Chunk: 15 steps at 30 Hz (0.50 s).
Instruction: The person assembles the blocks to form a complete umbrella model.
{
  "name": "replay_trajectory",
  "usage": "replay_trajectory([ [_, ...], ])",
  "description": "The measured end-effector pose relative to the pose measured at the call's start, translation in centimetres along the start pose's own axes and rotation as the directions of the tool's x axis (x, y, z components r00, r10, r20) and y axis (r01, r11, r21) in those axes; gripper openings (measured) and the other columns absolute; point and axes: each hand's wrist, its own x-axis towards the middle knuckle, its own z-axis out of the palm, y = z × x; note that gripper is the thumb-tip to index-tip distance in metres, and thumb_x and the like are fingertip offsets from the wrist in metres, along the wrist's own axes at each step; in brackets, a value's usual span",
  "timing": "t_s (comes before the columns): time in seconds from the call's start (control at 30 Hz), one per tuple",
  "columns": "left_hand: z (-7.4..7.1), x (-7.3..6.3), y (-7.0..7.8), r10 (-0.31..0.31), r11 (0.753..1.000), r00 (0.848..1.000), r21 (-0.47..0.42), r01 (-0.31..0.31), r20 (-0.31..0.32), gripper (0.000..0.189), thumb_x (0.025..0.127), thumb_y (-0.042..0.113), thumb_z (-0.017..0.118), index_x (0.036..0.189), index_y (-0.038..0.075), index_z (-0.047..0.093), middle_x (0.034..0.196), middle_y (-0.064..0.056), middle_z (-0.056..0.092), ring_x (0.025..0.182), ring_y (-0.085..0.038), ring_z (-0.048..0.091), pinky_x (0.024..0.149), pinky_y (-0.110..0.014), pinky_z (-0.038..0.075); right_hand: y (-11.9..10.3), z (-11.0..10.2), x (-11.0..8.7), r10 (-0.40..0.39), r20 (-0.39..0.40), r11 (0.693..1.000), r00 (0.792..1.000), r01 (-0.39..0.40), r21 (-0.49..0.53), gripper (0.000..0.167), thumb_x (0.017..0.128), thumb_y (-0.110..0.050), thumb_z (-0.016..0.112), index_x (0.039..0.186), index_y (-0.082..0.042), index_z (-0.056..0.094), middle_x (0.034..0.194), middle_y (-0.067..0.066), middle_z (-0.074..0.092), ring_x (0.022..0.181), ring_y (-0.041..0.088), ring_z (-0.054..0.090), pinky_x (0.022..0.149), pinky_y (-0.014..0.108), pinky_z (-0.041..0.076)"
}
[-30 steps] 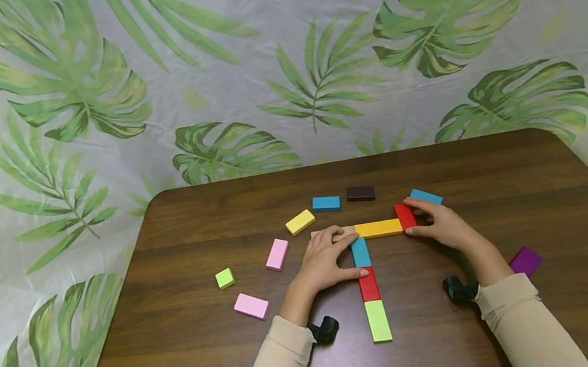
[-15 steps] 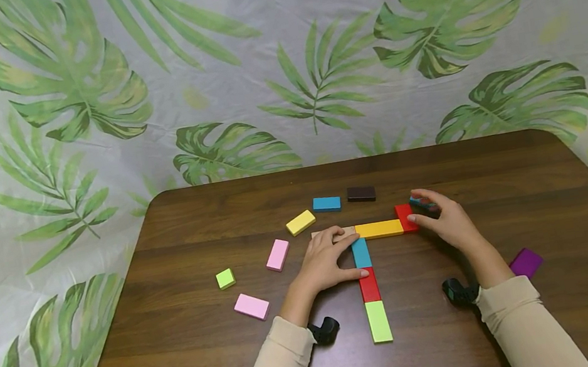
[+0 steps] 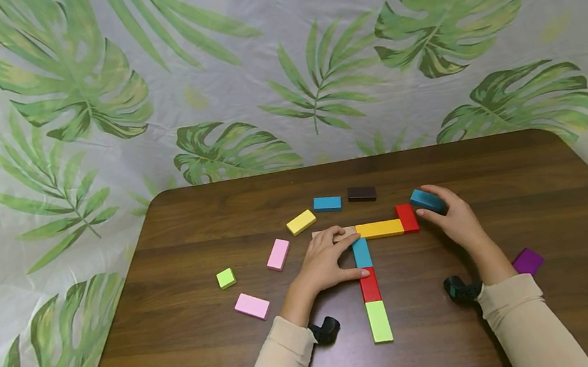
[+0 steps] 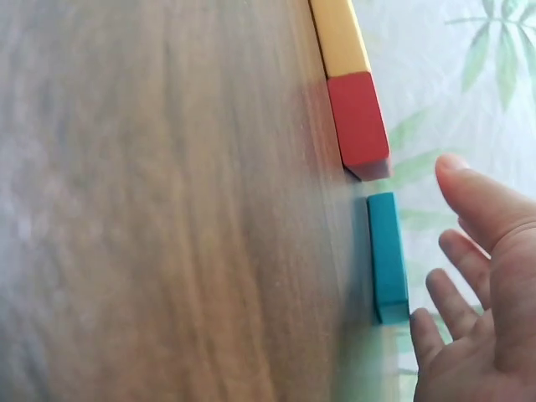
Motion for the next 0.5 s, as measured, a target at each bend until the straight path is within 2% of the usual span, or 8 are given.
replay_trajectory([
  [0.23,0.2,0.0,-0.1,-0.001,1.000,1.000,-0.004,0.001,-0.001,0.076,0.070,0.064,0.061,0.136,0.034,0.039,0.135,0.000,0.031,0.125,-0.014,0.023,0.102,-0.045,0.017,0.7,-0.2,-0.1,-0.004,-0.009,1.000,1.000,0.004,0.006,0.054,0.085,-0.022,0.062,0.131,-0.002,0.041,0.133,0.025,0.035,0.118,0.045,0.031,0.091,0.060,0.026],
  [0.5,0.1,-0.1,0.0,-0.003,1.000,1.000,-0.016,0.003,-0.008,0.076,0.070,0.064,0.061,0.135,0.034,0.039,0.135,0.000,0.031,0.126,-0.016,0.022,0.103,-0.046,0.015,1.3,-0.2,0.0,0.078,0.004,0.997,0.997,-0.078,-0.003,0.057,0.087,-0.025,0.060,0.133,0.000,0.038,0.133,0.029,0.033,0.114,0.047,0.034,0.089,0.060,0.028],
])
